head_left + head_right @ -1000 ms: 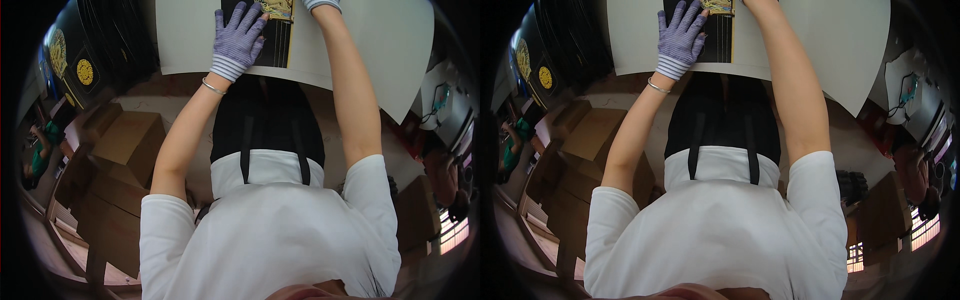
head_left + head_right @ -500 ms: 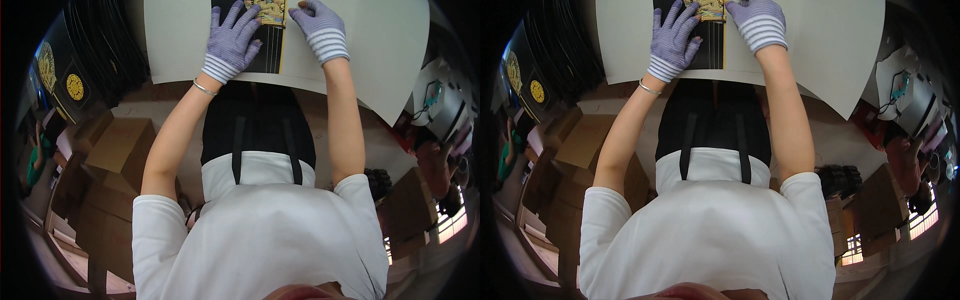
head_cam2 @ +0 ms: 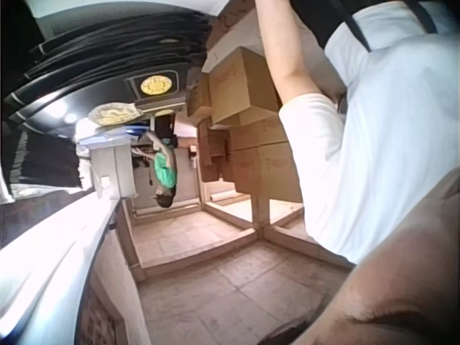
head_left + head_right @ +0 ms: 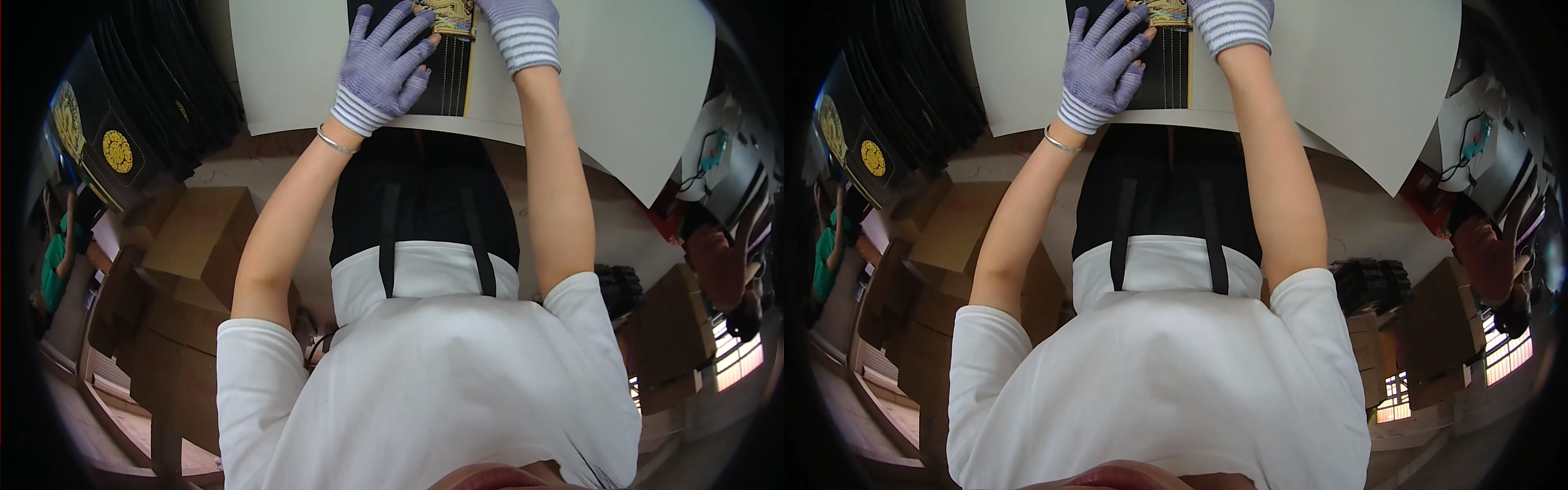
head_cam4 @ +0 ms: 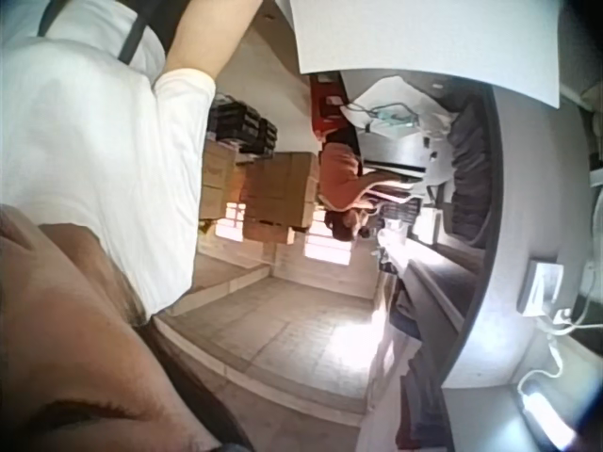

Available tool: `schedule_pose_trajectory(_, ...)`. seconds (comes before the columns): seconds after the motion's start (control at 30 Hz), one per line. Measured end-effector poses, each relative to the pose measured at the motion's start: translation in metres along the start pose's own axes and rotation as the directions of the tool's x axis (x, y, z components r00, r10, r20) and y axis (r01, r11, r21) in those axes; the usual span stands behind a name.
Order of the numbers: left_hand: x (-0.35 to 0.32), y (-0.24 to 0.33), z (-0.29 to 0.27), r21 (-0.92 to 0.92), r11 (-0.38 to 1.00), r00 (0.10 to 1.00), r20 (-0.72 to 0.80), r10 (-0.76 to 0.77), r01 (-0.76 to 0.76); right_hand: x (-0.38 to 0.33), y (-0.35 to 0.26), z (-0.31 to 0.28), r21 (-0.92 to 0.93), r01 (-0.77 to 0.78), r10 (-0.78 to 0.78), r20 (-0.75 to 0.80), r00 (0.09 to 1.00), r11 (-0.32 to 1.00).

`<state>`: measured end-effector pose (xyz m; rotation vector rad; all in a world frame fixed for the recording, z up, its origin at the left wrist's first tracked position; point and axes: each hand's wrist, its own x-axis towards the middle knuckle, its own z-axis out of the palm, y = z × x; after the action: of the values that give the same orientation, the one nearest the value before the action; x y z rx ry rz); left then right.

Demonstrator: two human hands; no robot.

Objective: Assembling and stacking large black gift boxes with gold decorative emblems in a manufacturing setting.

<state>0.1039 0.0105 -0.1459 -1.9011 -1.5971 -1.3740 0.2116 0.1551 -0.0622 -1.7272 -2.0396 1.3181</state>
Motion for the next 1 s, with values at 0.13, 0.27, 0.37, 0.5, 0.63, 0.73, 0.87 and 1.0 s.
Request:
schedule_pose_trajectory(0.13, 0.005, -0.002, -0.004, 0.021, 0.999, 1.000, 0.000, 0.029, -0.029, 0.027, 0.012, 0.014, 0.243, 0.016, -0.029, 0.048, 0.998, 0.970)
schedule_pose_trajectory(0.27, 0.009, -0.005, -0.008, 0.045, 0.997, 0.998, -0.001, 0.057, -0.057, 0.050, 0.016, 0.014, 0.338, 0.009, -0.057, 0.133, 0.989, 0.941)
schedule_pose_trajectory(0.37, 0.009, -0.003, -0.006, 0.050, 0.996, 0.997, -0.007, 0.073, -0.073, 0.067, 0.014, 0.001, 0.377, 0.009, -0.052, 0.102, 0.993, 0.926)
schedule_pose_trajectory(0.5, 0.005, 0.000, -0.007, 0.059, 0.994, 0.996, 0.001, 0.089, -0.089, 0.068, -0.007, -0.008, 0.346, -0.167, 0.088, 0.233, 0.968, 0.923)
schedule_pose_trajectory(0.63, 0.001, 0.002, -0.005, 0.072, 0.992, 0.994, 0.013, 0.104, -0.105, 0.069, -0.011, -0.017, 0.348, -0.277, 0.149, 0.352, 0.924, 0.896)
schedule_pose_trajectory(0.73, 0.003, 0.005, -0.002, 0.009, 1.000, 0.997, -0.079, -0.024, 0.025, 0.059, 0.003, -0.018, 0.257, -0.179, 0.060, 0.410, 0.910, 0.950)
schedule_pose_trajectory(0.87, 0.035, 0.018, -0.015, 0.102, 0.972, 0.956, 0.186, -0.228, 0.212, 0.068, 0.015, -0.021, 0.284, -0.015, -0.086, 0.340, 0.936, 0.959)
schedule_pose_trajectory(1.0, 0.052, 0.006, -0.012, 0.202, 0.939, 0.891, 0.310, -0.331, 0.278, 0.088, -0.001, -0.014, 0.403, 0.035, -0.147, 0.250, 0.957, 0.914)
